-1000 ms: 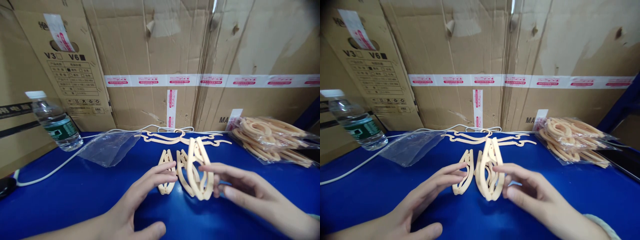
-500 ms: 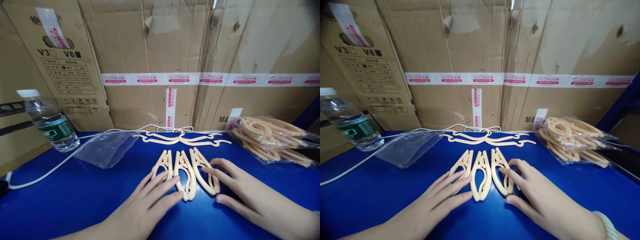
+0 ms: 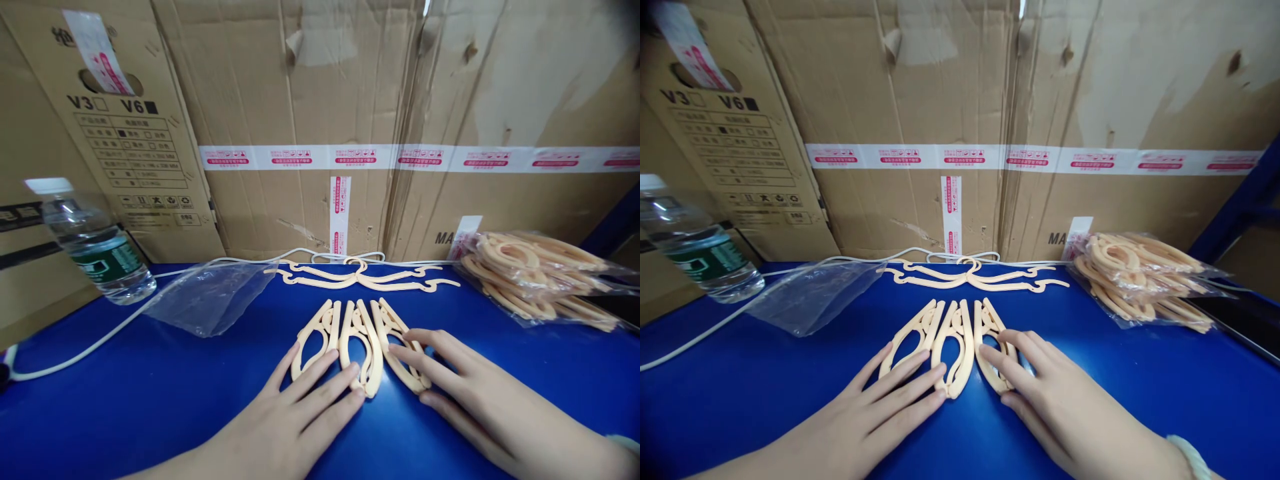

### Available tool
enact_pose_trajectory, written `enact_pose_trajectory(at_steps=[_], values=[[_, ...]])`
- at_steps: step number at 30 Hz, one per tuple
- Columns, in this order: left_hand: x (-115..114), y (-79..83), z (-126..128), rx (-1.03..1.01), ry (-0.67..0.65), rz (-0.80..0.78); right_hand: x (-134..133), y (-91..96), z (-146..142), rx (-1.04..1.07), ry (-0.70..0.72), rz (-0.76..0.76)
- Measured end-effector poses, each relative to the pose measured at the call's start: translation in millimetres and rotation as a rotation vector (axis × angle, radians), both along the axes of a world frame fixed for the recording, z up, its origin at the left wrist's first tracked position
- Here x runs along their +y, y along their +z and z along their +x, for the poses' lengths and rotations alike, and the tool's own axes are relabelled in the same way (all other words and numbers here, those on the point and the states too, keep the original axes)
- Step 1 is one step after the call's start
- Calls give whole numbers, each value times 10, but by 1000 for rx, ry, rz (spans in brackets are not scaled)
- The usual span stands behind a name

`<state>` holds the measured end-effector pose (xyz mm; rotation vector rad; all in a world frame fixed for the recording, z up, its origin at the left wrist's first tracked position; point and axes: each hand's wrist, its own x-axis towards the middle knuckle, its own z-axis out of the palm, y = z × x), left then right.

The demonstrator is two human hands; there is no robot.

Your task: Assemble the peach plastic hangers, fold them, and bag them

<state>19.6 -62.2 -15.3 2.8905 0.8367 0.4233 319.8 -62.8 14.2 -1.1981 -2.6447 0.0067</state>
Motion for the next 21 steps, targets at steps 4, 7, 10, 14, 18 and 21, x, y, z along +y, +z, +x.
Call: enact_pose_trajectory(at_steps=[4,7,10,14,18,21], values=[[15,106,-11,48,2,-39,3,26,-32,-31,41,-16],[26,253,-27,109,-45,-116,12,40,-60,-20,36,-3],[14,376,-36,70,-7,-132,34,51,-80,-36,31,-31],[-14,435,-40,-1,20,-112,70,58,-79,-36,42,-56],[-25,424,-60,-25,37,-90,70,48,-52,1,47,-18],[-29,402,-75,-58,121,-46,46,47,-21,27,30,35]])
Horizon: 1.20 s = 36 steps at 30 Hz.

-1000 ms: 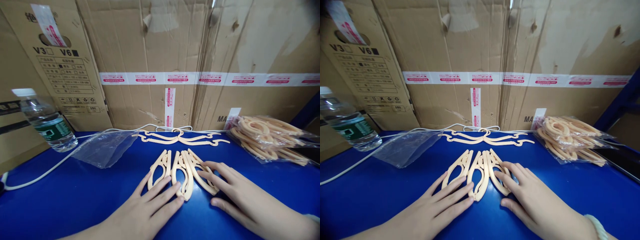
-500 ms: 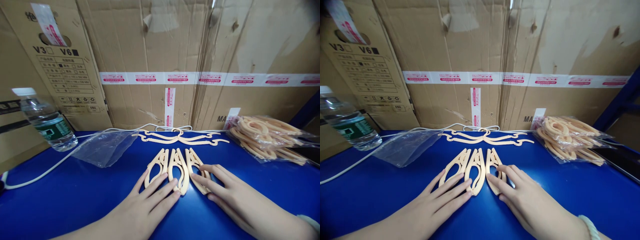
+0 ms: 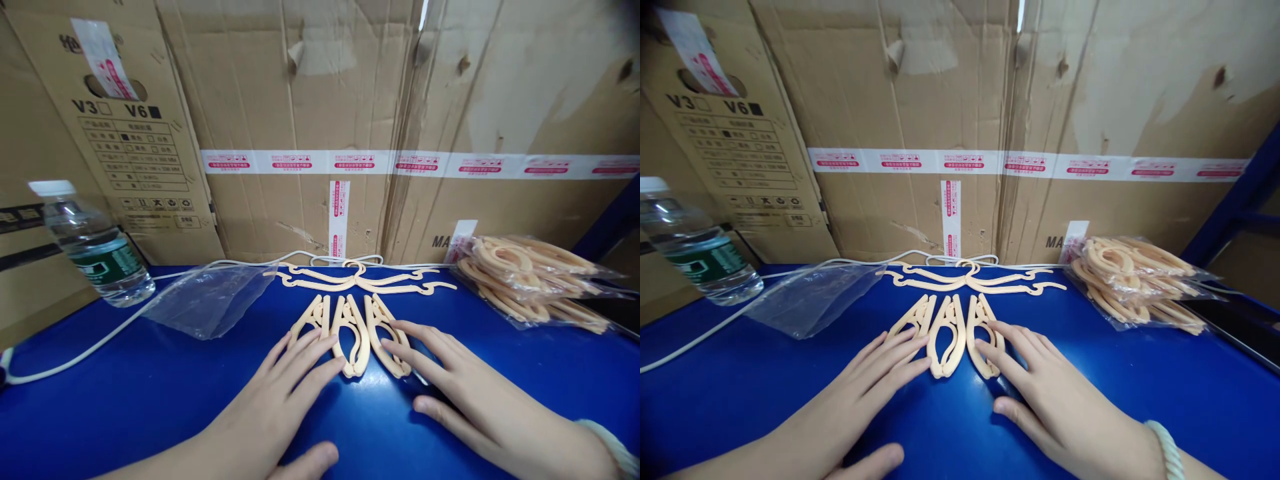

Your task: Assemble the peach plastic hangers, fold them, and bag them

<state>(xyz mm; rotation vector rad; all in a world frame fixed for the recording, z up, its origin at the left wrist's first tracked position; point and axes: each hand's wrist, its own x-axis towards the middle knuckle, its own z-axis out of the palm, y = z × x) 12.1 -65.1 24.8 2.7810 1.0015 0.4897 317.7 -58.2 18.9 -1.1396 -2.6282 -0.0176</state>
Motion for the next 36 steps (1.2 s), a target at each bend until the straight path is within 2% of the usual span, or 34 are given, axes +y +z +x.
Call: enact_pose_trajectory(at_steps=[3,6,16,24,30,36], values=[[8,-28,10,-30,90,22,-19,16,33,10,-18,35],[31,-47,36,-45,120,24,-22,42,47,24,-12,37],[57,-75,17,-47,83,23,49,-12,44,8,19,12],[44,-105,-3,-78,79,-11,26,-11,62,-56,29,65],[42,-76,19,-28,58,17,5,23,36,-68,59,34],[16,-87,43,-83,101,68,0,30,21,-84,108,35]])
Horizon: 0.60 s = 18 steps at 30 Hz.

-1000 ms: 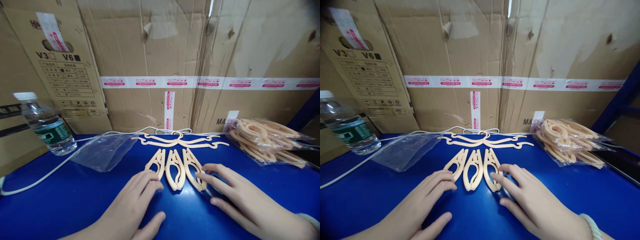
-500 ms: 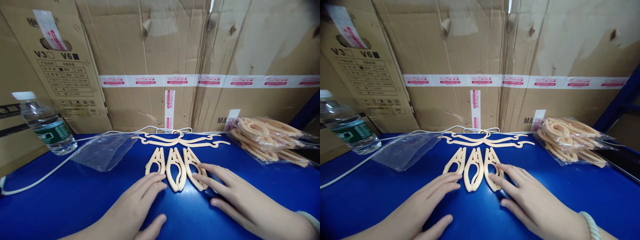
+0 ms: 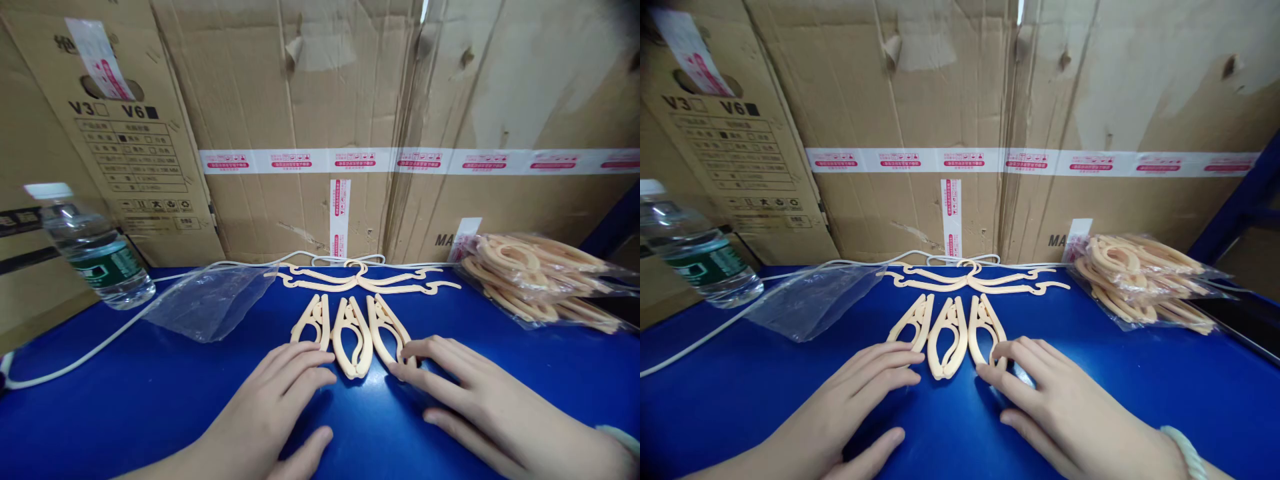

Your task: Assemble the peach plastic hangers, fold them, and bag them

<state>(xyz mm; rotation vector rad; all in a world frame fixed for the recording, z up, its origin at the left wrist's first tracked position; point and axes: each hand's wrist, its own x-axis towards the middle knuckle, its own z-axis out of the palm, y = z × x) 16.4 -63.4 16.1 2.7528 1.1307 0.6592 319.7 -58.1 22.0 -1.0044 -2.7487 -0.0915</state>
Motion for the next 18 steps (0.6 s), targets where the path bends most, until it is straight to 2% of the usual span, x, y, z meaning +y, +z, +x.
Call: enact_pose_trajectory(at_steps=[4,10,18], values=[[2,-1,0,32,-27,-3,9,-2,-4,4,5,22],[3,-68,-3,-62,-24,19,9,-36,14,-66,-7,47],[16,24,-3,35,-44,-6,13,-44,2,-68,-4,71]])
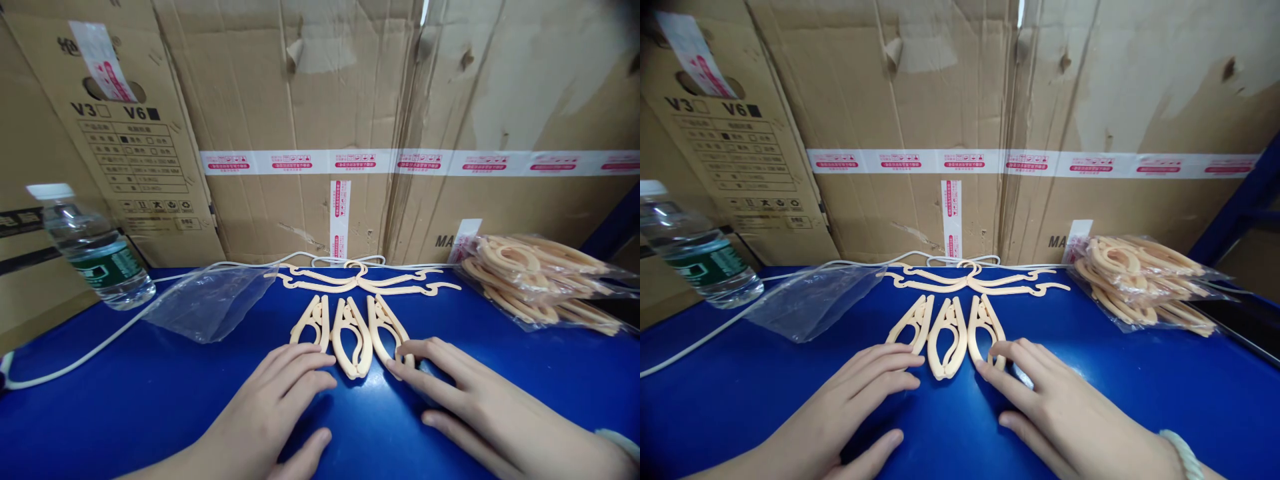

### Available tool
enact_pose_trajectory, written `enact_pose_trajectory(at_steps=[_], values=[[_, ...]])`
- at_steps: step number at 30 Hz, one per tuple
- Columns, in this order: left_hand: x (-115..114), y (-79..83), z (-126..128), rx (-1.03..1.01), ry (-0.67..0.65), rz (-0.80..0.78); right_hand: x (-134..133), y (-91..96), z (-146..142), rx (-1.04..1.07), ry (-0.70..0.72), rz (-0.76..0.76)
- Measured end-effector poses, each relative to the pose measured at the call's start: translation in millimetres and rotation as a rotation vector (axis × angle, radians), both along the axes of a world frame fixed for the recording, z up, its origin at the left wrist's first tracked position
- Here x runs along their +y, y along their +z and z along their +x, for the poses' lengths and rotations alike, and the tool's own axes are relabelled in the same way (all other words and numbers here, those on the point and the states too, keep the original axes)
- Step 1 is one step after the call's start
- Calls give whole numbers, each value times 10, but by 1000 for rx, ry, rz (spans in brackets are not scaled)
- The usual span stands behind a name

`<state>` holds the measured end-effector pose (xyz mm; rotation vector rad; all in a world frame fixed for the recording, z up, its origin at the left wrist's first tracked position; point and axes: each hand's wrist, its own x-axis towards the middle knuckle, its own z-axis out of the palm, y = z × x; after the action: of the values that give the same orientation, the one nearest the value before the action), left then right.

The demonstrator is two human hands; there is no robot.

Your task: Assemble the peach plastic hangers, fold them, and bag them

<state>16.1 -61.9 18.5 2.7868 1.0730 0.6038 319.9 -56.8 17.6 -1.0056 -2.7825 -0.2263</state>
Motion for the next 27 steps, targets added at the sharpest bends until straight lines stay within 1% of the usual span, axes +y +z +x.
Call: enact_pose_trajectory(at_steps=[4,7,11,14,17,20,23,27], values=[[-12,-63,3,-95,18,29,-12,17,-13,2,-3,3],[-12,-113,5,-129,18,32,-20,18,-14,8,-11,1],[0,-125,5,-161,28,18,-31,20,-8,27,-19,-17],[13,-122,2,-216,37,5,-38,25,6,87,-26,-27],[33,-126,-7,-291,52,-3,2,25,44,167,-74,-36],[61,-127,-21,-340,77,-18,136,7,117,229,-153,-27],[92,-117,-33,-331,73,-30,346,-38,212,262,-228,-9],[115,-116,-27,-311,72,-34,615,-126,325,219,-294,-25]])
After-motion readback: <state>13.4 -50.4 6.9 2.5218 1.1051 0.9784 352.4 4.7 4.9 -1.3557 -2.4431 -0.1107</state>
